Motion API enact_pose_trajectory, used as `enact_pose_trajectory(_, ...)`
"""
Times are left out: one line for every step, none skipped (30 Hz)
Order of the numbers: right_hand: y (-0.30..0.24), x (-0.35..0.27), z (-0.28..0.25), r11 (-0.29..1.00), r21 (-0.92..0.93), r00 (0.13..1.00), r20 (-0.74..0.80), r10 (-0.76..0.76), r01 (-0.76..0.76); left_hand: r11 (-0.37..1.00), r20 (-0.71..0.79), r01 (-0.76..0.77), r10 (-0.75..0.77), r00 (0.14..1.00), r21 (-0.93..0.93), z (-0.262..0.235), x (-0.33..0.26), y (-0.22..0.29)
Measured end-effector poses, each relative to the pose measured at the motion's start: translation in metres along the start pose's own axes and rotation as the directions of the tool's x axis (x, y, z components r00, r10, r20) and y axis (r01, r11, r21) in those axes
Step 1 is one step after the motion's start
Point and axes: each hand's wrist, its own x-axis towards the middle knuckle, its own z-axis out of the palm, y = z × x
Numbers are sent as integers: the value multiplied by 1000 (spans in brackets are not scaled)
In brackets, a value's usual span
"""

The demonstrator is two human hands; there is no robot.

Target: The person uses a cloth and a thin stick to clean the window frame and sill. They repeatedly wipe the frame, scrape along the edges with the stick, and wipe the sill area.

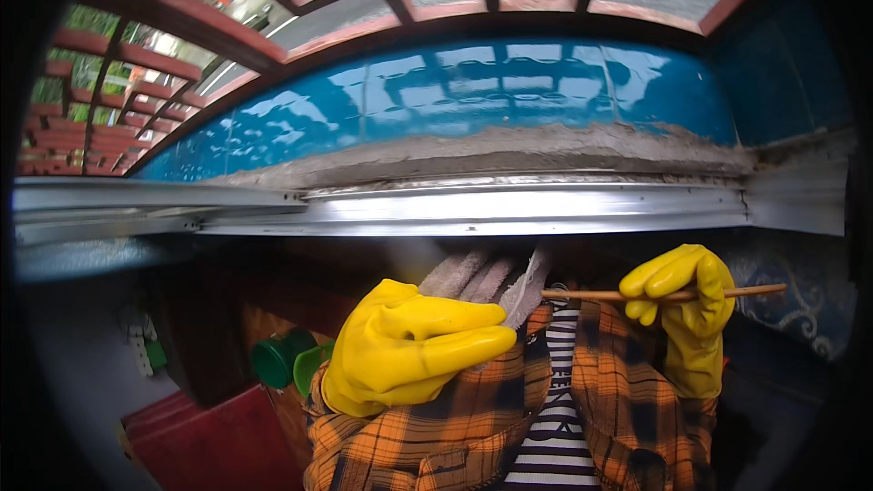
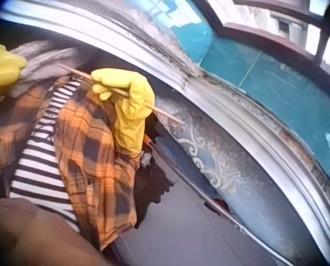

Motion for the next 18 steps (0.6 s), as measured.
enact_pose_trajectory(-3, 3, -2, 998, -4, 997, 37, 68, -68, 1000, -31, 5, -5, 1000, 2, 0, -4, 2)
enact_pose_trajectory(-6, 5, 2, 985, -59, 985, 38, 166, -163, 1000, -56, 10, -9, 998, 18, -2, -7, 7)
enact_pose_trajectory(-11, 10, 10, 960, -115, 965, 35, 261, -255, 999, -81, 17, -14, 997, 44, -5, -11, 11)
enact_pose_trajectory(-11, 19, 21, 958, -132, 962, 62, 265, -255, 998, -104, 20, -13, 994, 66, -7, -14, 14)
enact_pose_trajectory(-7, 25, 31, 970, -106, 970, 81, 230, -221, 996, -126, 20, -9, 992, 88, -9, -15, 15)
enact_pose_trajectory(-6, 31, 43, 982, -95, 982, 77, 172, -165, 994, -152, 14, 4, 988, 112, -11, -17, 17)
enact_pose_trajectory(-5, 37, 49, 991, -83, 991, 75, 111, -104, 990, -187, 15, 12, 982, 141, -12, -17, 20)
enact_pose_trajectory(-5, 44, 48, 995, -61, 993, 92, 79, -74, 985, -240, 12, 30, 970, 172, -14, -18, 21)
enact_pose_trajectory(-7, 54, 58, 996, -83, 999, 50, 13, -9, 980, -293, 10, 50, 955, 200, -16, -19, 21)
enact_pose_trajectory(-8, 63, 71, 997, -75, 998, 51, 37, -33, 967, -391, 35, 70, 918, 254, -16, -24, 28)
enact_pose_trajectory(-9, 71, 81, 996, -68, 997, 50, 60, -57, 940, -484, 76, 100, 869, 331, -17, -31, 34)
enact_pose_trajectory(-13, 80, 84, 992, -61, 981, 153, 118, -110, 905, -567, 127, 140, 812, 406, -16, -37, 38)
enact_pose_trajectory(-18, 91, 83, 984, -83, 955, 238, 175, -159, 865, -648, 184, 193, 737, 466, -16, -40, 33)
enact_pose_trajectory(-20, 97, 85, 972, -109, 919, 318, 232, -207, 863, -675, 192, 207, 708, 466, -20, -44, 30)
enact_pose_trajectory(-20, 101, 91, 951, -132, 899, 313, 308, -280, 862, -700, 201, 220, 679, 466, -25, -46, 28)
enact_pose_trajectory(-23, 111, 103, 902, -220, 859, 288, 423, -371, 874, -739, 203, 226, 634, 442, -27, -45, 27)
enact_pose_trajectory(-28, 120, 117, 841, -301, 814, 249, 525, -450, 856, -726, 215, 236, 646, 470, -33, -46, 32)
enact_pose_trajectory(-27, 128, 126, 834, -331, 790, 297, 536, -442, 831, -695, 196, 280, 662, 521, -39, -51, 34)
